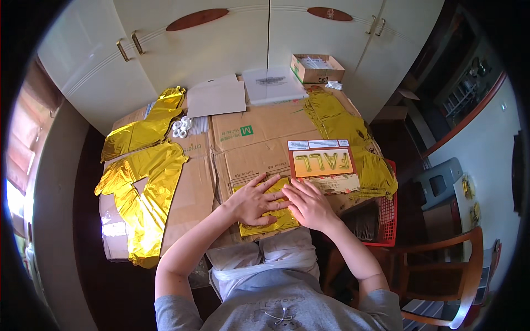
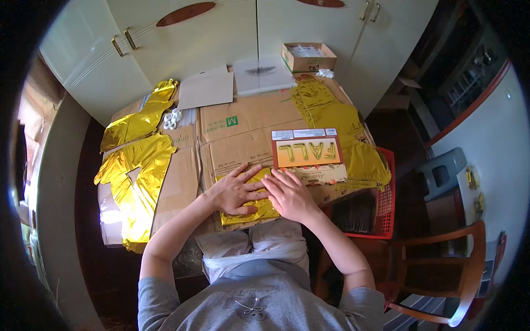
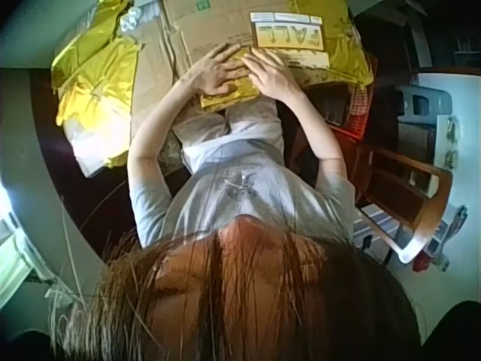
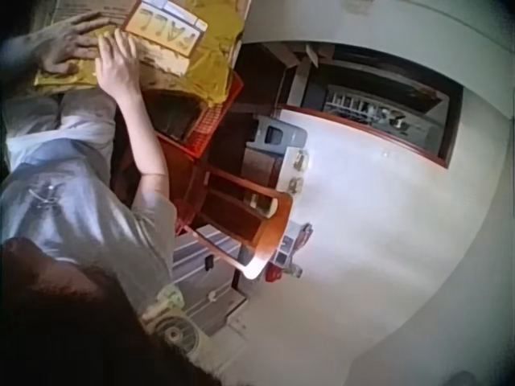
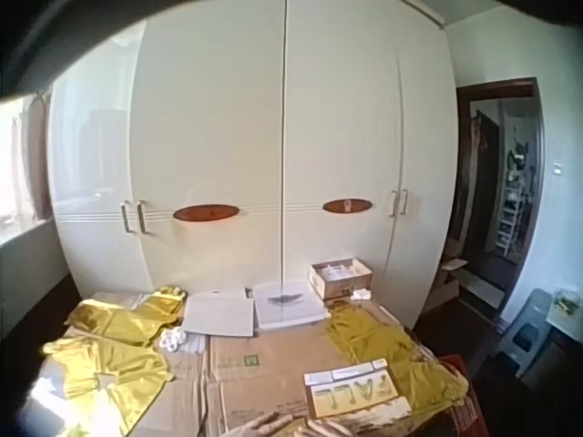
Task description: Folding gold star-shaped foil balloons and placing them into individual plastic packaging sleeves with cardboard backing.
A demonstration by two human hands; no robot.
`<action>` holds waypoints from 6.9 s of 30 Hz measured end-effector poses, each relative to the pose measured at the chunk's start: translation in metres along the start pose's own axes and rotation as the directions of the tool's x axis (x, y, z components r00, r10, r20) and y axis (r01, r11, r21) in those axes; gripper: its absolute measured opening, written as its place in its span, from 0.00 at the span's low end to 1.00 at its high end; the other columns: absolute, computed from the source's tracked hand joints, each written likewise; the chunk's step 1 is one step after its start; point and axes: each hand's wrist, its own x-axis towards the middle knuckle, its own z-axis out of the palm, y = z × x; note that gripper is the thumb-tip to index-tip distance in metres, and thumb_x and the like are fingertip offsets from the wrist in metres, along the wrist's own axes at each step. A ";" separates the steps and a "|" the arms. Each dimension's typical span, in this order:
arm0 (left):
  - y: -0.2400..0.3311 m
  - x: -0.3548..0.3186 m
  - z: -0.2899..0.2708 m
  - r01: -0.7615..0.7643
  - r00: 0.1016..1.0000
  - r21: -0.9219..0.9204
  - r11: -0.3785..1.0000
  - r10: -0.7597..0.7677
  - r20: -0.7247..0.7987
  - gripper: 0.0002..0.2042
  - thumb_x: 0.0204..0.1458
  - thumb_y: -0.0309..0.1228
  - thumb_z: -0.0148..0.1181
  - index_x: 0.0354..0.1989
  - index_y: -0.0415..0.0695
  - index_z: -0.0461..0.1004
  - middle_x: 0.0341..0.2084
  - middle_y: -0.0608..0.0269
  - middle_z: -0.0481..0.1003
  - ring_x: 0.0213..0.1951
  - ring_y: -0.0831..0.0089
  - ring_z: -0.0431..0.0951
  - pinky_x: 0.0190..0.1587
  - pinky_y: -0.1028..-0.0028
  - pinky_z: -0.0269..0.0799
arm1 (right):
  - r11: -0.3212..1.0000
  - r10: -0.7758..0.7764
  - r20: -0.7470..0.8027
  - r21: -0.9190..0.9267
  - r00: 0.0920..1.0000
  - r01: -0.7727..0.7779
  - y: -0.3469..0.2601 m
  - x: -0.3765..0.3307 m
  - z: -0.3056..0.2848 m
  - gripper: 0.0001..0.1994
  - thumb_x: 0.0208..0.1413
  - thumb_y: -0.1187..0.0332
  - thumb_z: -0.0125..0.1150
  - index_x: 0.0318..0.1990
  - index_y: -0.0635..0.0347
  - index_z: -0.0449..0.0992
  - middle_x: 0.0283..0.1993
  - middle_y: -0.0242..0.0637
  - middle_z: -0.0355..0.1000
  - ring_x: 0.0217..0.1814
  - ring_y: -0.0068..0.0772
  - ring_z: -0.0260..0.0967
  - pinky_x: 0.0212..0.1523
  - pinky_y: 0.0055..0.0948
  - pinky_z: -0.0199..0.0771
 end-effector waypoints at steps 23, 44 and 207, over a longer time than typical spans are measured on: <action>0.007 -0.014 -0.003 0.086 0.995 -0.092 0.992 -0.089 -0.032 0.32 0.58 0.62 0.36 0.70 0.64 0.54 0.71 0.61 0.49 0.72 0.51 0.44 0.71 0.49 0.34 | 0.993 0.033 0.234 -0.119 0.972 -0.005 0.014 0.011 0.003 0.53 0.45 0.34 0.59 0.67 0.70 0.53 0.66 0.47 0.62 0.74 0.41 0.50 0.73 0.49 0.41; 0.048 -0.057 -0.026 0.506 0.854 0.185 0.842 -0.520 0.030 0.50 0.52 0.69 0.39 0.65 0.28 0.53 0.66 0.38 0.54 0.70 0.50 0.51 0.70 0.53 0.43 | 0.992 -0.038 0.223 -0.105 0.974 0.062 0.008 0.004 0.002 0.34 0.49 0.33 0.51 0.63 0.33 0.68 0.68 0.44 0.60 0.74 0.46 0.50 0.73 0.52 0.41; 0.132 -0.121 0.002 -0.405 0.375 -0.824 -0.396 -0.894 0.246 0.10 0.59 0.22 0.53 0.49 0.35 0.71 0.43 0.56 0.77 0.42 0.69 0.80 0.43 0.67 0.80 | -0.065 0.035 0.681 0.731 0.731 -0.679 0.021 0.097 0.008 0.23 0.58 0.65 0.64 0.59 0.61 0.66 0.48 0.34 0.74 0.42 0.20 0.73 0.39 0.22 0.76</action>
